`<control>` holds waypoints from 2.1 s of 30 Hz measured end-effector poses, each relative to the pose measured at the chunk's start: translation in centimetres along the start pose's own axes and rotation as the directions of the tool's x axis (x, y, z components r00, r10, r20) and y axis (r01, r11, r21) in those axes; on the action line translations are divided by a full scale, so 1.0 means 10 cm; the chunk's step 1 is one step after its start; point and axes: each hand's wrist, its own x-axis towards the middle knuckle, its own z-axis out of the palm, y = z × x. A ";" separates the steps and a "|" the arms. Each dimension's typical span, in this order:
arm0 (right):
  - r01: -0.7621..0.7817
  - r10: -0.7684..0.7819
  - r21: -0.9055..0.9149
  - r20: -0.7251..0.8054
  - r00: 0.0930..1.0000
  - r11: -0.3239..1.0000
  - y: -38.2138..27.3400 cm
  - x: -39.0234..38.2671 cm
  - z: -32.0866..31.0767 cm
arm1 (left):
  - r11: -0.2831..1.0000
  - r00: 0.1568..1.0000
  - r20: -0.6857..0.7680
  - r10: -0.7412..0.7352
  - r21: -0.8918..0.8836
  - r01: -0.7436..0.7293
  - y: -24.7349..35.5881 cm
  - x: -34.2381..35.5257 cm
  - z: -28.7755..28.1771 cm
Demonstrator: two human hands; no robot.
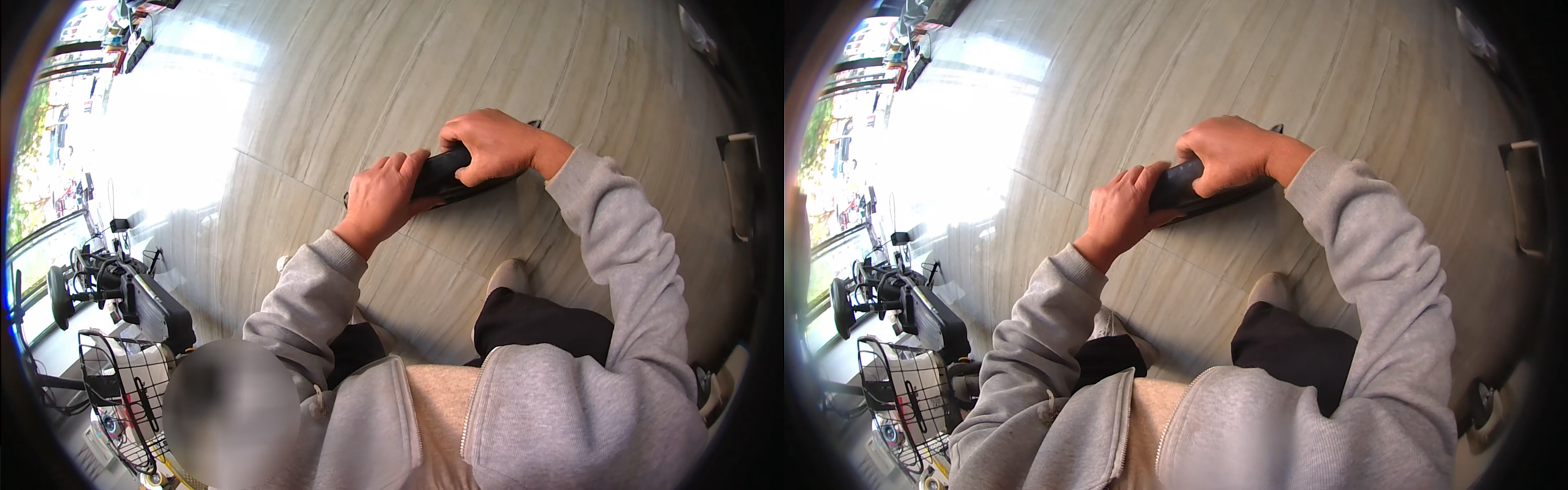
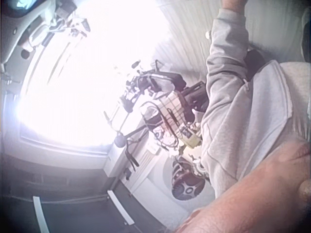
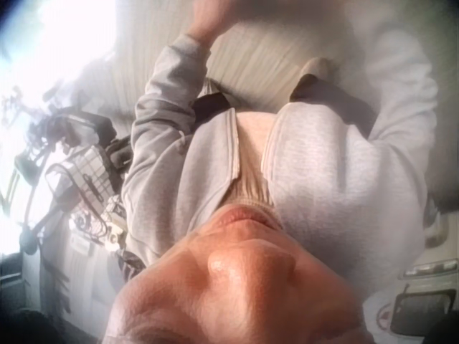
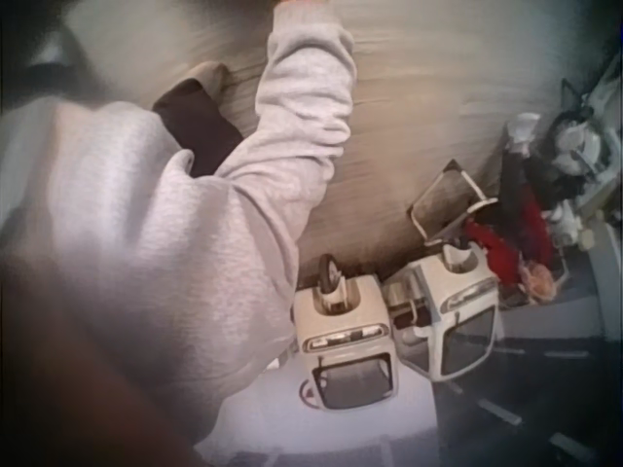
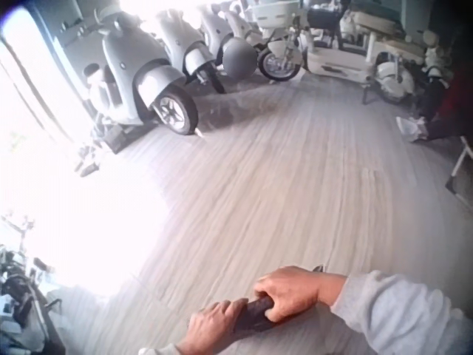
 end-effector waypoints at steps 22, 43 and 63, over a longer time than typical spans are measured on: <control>-0.039 0.511 0.984 0.123 0.850 -0.172 0.33 -0.25 0.94 | -0.326 0.765 0.295 -0.572 -0.938 0.118 -0.32 -0.15 0.96; -0.074 0.645 0.757 -0.497 0.581 0.650 0.40 0.05 1.04 | -0.042 0.707 0.135 -0.694 -0.988 0.148 -0.08 -0.15 0.93; -0.089 0.761 0.903 -0.296 0.577 0.419 0.64 0.09 1.12 | -0.344 0.723 0.323 -0.611 -0.931 0.126 -0.19 -0.17 1.10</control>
